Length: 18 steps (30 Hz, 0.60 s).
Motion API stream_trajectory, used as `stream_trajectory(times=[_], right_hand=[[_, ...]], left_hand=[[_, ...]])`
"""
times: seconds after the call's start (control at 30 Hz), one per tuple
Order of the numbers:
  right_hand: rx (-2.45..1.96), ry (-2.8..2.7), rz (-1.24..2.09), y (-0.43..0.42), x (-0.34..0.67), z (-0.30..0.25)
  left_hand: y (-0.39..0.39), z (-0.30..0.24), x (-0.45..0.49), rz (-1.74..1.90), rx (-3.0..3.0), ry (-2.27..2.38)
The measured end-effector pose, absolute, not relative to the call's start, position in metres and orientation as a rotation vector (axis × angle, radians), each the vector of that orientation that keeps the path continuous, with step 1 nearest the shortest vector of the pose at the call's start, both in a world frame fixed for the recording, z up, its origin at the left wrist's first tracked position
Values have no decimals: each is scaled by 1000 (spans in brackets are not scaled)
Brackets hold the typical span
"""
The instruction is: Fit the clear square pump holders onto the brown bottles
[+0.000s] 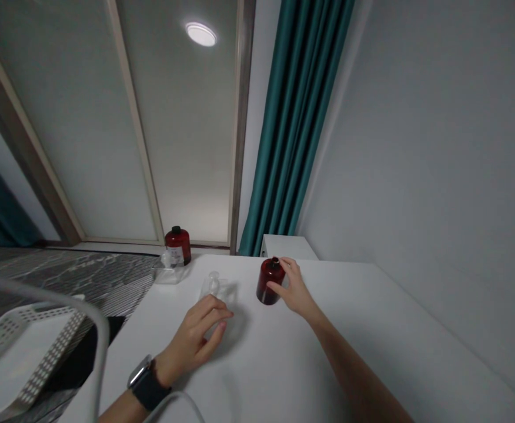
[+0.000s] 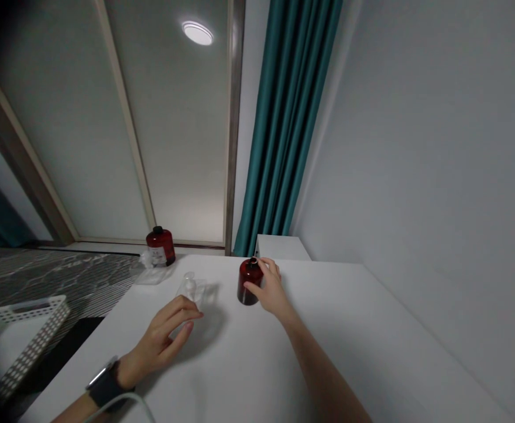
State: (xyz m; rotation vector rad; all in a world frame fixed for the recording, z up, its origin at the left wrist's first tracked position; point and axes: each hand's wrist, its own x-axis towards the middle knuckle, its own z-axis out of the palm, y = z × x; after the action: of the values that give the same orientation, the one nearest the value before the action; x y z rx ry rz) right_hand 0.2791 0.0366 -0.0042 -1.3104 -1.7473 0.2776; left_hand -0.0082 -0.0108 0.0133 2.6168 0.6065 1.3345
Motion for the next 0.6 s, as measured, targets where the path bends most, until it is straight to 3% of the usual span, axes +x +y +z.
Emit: stream_trajectory(times=[0.4,0.6], right_hand=[[-1291,-1711,202,77,287,-12],[-1301,-1686,169,77,285,-17]], left_hand=[[-21,9,4,1218,2664,591],[-10,7,-8,1345,2674,638]])
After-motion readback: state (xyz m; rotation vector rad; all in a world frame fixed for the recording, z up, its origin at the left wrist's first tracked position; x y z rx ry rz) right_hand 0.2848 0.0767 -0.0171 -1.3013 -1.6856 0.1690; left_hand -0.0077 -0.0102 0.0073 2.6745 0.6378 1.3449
